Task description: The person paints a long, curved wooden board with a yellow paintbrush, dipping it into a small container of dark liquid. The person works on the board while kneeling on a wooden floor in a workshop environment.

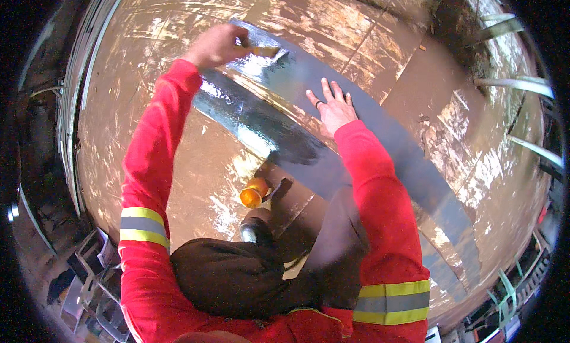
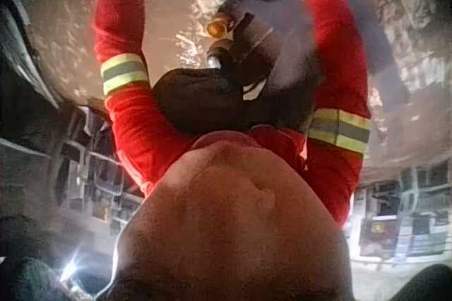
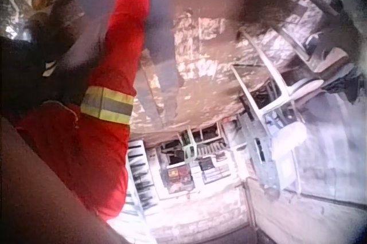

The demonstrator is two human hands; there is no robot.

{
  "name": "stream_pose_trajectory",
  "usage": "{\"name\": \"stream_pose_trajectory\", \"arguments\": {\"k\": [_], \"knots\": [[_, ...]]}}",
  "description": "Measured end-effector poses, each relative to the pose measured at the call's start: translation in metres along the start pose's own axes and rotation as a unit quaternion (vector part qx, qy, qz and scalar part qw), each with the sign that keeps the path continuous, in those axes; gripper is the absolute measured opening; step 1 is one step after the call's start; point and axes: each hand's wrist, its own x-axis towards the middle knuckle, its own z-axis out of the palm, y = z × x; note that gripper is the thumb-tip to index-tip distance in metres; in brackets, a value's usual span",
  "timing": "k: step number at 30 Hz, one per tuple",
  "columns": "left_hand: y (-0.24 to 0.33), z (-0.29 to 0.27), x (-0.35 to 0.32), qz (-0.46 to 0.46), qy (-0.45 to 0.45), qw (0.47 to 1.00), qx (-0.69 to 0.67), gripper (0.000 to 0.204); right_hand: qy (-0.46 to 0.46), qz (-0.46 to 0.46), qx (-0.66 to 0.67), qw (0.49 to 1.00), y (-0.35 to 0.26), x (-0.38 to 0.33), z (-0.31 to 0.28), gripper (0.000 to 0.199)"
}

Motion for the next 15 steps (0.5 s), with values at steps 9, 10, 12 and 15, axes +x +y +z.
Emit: {"name": "stream_pose_trajectory", "arguments": {"k": [9,10,12,15], "knots": [[-0.073,0.002,-0.02,-0.216,0.124,0.938,0.24,0.018,0.014,-0.005,-0.015,1.0,0.001,0.001,0.003,0.083],[-0.045,0.006,-0.023,-0.193,0.125,0.945,0.232,0.015,0.013,0.001,-0.019,1.0,0.003,-0.001,0.005,0.083],[-0.002,0.033,-0.029,-0.115,0.064,0.957,0.26,0.013,0.018,-0.002,-0.015,1.0,0.002,0.0,0.003,0.082],[0.033,0.049,-0.048,-0.045,0.06,0.993,0.087,0.014,0.026,-0.003,-0.007,1.0,0.003,0.001,0.01,0.08]]}}
